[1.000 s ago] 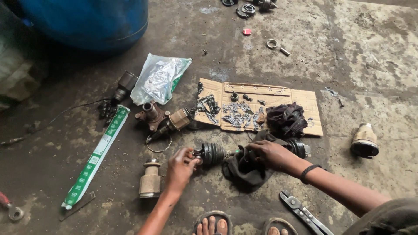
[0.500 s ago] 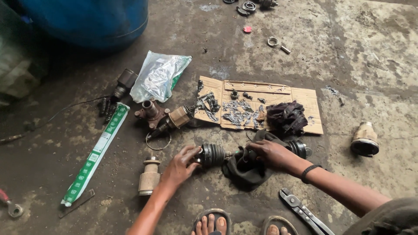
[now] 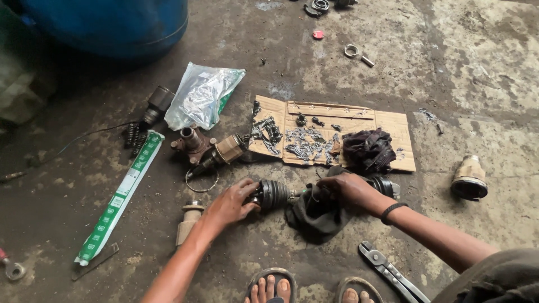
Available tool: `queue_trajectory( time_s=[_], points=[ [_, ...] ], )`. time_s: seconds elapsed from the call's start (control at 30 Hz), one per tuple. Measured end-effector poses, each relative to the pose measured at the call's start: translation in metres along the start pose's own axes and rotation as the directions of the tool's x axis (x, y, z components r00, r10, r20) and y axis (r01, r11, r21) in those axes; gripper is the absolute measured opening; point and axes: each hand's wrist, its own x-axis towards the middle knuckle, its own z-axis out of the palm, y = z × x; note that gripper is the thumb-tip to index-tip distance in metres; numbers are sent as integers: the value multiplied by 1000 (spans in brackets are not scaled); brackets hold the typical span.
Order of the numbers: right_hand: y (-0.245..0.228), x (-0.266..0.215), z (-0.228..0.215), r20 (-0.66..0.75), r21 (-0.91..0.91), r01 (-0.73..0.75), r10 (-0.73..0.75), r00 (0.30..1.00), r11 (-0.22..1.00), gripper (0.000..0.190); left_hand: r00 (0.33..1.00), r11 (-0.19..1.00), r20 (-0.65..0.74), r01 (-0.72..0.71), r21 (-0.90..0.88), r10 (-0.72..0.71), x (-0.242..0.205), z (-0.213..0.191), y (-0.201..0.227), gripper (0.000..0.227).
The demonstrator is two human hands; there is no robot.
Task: Clean and inspect CV joint internal components using a rag.
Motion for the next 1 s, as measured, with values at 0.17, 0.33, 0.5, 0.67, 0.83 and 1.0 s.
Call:
queue_trajectory(
  time_s=[0.17, 0.33, 0.5, 0.67, 0.83, 1.0],
  points=[
    [2, 7, -3, 54, -7, -32, 32, 998, 999, 56, 999, 989, 39, -27, 143, 21, 19, 17, -26, 64],
    [3, 5, -3, 40, 2, -14, 14, 999, 1000, 52, 998, 978, 49, -41, 206, 31, 23, 21, -31, 68],
    [13, 3, -7, 21, 94, 48, -50, 999, 994, 53, 999, 986, -20, -43, 162, 47, 14, 7, -7, 54],
    [6, -4, -5, -41, 141, 63, -58, 997, 988, 55, 1000, 987, 23, 1, 163, -4, 2, -9, 7, 67],
    [-23, -21, -20, -134, 239, 79, -48, 990, 968, 43, 997, 997, -61, 50, 63, -46, -13, -8, 5, 78],
    [-14, -39, -17, -252, 239, 164, -102, 962, 957, 25, 988, 999, -156, -25, -37, 19, -15, -1, -9, 68]
  ],
)
